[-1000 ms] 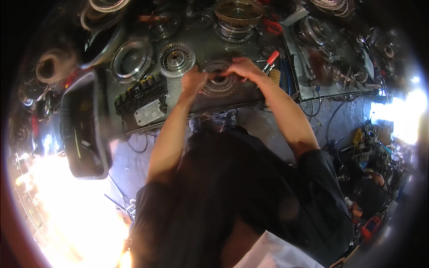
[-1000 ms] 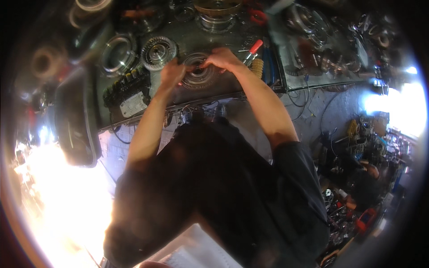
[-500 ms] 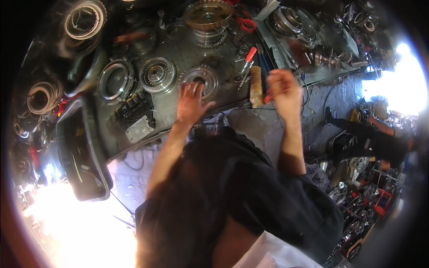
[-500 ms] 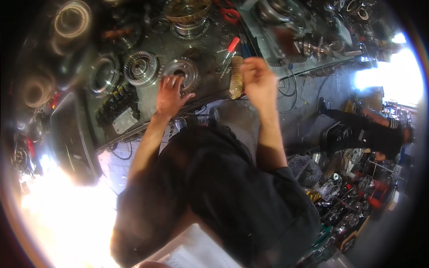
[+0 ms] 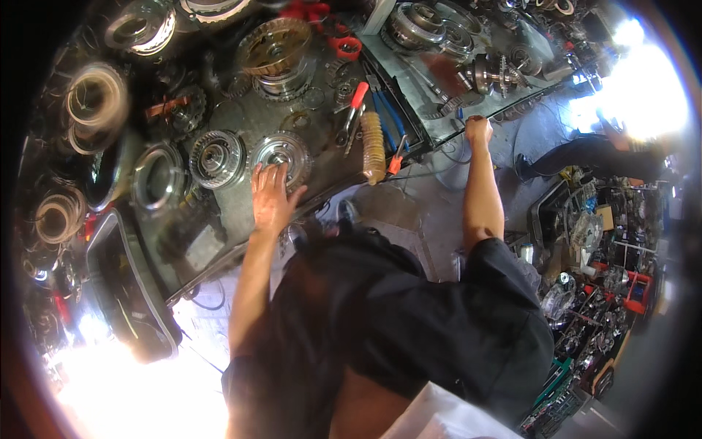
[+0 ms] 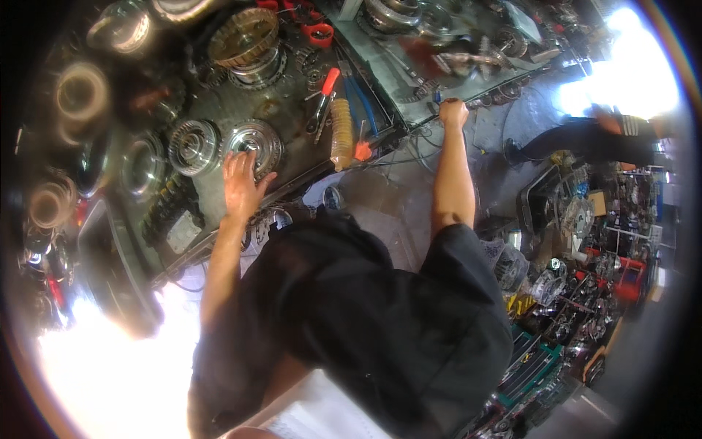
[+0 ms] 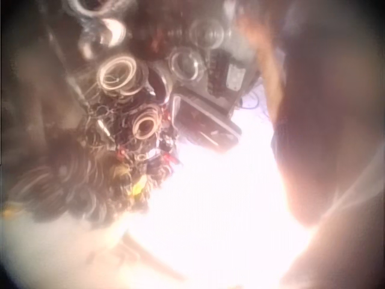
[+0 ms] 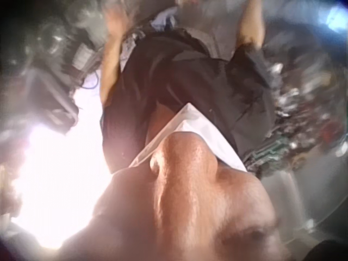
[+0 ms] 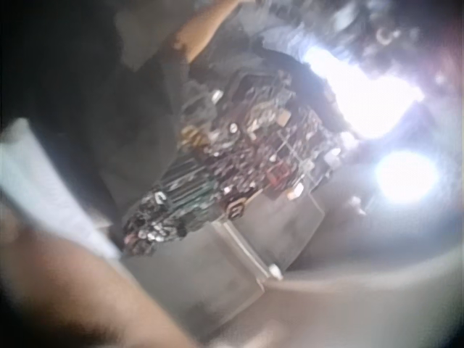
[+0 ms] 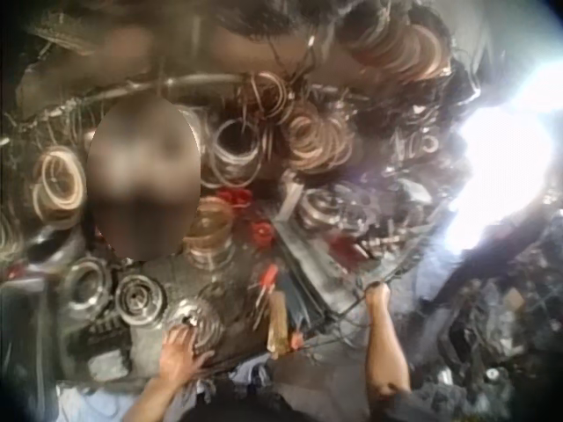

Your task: The person sits on the floor and uses a press to remove a bearing from a gear. They then move to a workbench, disassemble the gear assembly, and clean the components in a tray of liquid using a brush.

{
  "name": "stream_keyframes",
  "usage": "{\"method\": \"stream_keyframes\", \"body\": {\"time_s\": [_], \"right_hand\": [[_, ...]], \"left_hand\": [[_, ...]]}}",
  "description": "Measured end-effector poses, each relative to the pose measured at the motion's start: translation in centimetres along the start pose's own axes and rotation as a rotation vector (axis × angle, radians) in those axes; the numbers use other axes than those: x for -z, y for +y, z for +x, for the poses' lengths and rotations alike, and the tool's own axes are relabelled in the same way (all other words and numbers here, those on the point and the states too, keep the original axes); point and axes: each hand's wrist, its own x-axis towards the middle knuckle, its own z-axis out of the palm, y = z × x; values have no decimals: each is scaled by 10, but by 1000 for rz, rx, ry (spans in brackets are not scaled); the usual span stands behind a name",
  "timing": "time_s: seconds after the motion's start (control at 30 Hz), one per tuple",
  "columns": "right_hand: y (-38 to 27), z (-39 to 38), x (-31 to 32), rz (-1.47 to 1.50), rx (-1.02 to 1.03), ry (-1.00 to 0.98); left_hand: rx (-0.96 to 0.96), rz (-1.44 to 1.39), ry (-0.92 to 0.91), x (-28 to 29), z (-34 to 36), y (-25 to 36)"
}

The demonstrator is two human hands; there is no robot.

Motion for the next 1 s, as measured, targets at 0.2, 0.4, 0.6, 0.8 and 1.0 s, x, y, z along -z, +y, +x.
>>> {"method": "stream_keyframes", "body": {"time_s": [0.2, 0.4, 0.6, 0.8, 1.0], "right_hand": [[35, 78, -70, -185, 62, -87], [33, 113, -86, -806, 499, -178], [-73, -9, 39, 973, 217, -23], [-197, -178, 103, 923, 738, -491], [-260, -156, 80, 299, 816, -725]], "left_hand": [[43, 27, -52, 6, 4, 10], [93, 62, -151, 11, 6, 8], [135, 81, -43, 6, -3, 20], [46, -35, 112, 7, -22, 11], [-11, -134, 163, 9, -33, -5]]}}
